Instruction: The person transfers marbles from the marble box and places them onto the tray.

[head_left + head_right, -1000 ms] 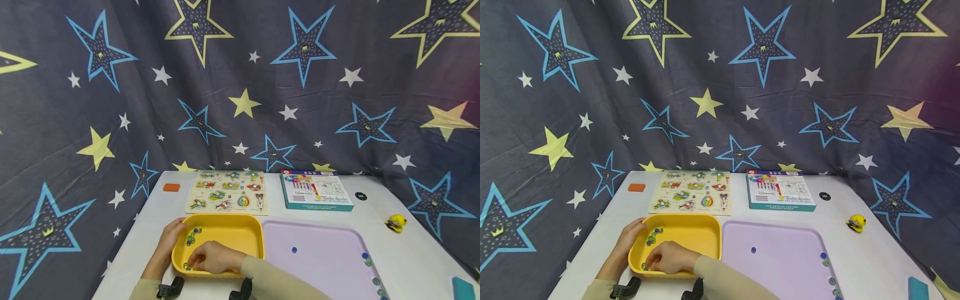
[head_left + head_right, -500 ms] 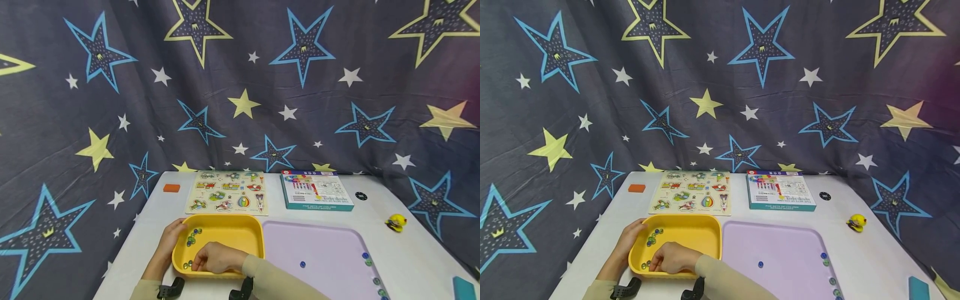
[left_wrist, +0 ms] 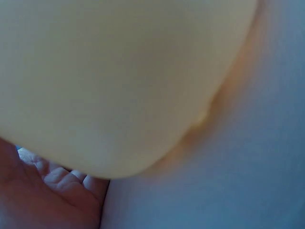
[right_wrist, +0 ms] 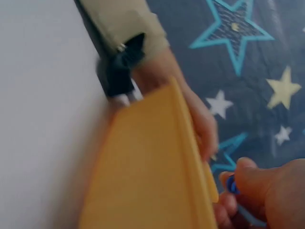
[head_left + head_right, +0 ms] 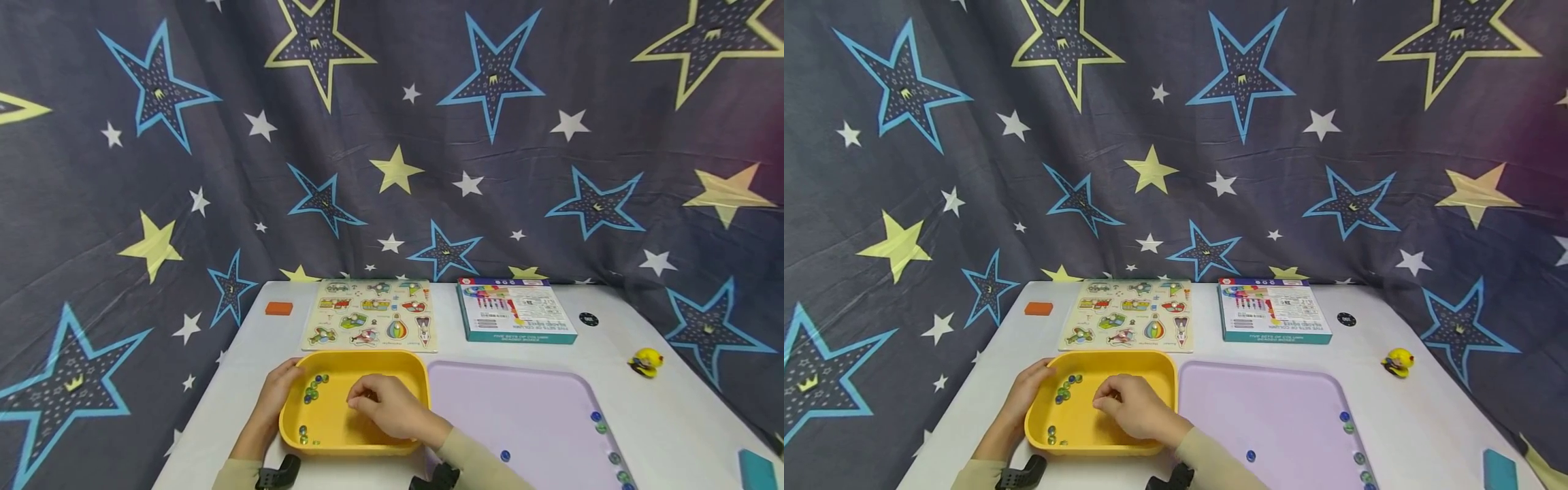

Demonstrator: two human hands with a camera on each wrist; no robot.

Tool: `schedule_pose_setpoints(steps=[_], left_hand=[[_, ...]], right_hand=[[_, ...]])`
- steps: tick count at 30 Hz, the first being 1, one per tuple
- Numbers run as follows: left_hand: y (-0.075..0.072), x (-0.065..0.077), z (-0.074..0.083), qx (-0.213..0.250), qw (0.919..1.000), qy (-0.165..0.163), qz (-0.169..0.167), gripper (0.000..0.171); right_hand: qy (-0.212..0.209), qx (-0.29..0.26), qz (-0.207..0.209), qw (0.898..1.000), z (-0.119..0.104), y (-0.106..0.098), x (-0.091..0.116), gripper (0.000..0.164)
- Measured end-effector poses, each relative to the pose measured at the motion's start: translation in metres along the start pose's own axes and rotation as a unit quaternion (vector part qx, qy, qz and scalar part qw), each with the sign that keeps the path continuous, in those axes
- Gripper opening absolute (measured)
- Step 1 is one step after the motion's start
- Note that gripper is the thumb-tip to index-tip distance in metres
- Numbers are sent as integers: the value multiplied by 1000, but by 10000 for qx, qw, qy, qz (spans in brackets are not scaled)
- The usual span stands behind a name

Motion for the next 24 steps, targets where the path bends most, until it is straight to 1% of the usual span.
schedule_pose_setpoints(steps=[4,8,10,14,16,19,21,24], left_hand=[[-1,0,-1,16,10000,-74,24,32],[-1,0,-1,34,10000,-79,0,32],[-1,0,0,5,10000,-79,-1,32],[-1,-1,0,-28,9999,-116,-18,33],[-1,-2,-1,-21,9999,-111,-54,33],[-1,-2,-1,19,9999,-83,-81,34],[-1,-2,-2,29,9999,-78,-77,33],[-1,-2,-3,36,9999,-64,-70,33]], right_hand=[[-105,-354,480,9982,10,-25,14,11],[-121,-343,991,9944,18,-50,31,7],[-148,-326,1269,9913,14,-63,41,7],[92,-348,1870,9817,11,-88,59,11],[263,-285,2197,9748,23,-99,65,12],[413,-134,2605,9645,49,-113,71,13],[455,-40,2795,9591,66,-121,77,14],[551,136,2990,9526,84,-132,87,16]])
Point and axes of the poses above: each hand's wrist, its own x-axis away from the middle knuckle, its own y-axis out of the palm, z = x × y, the point moved 5 cm from there along -x, towards the middle knuckle, and after that the axes turned 3 degrees about -z, right-handed, at the moved point
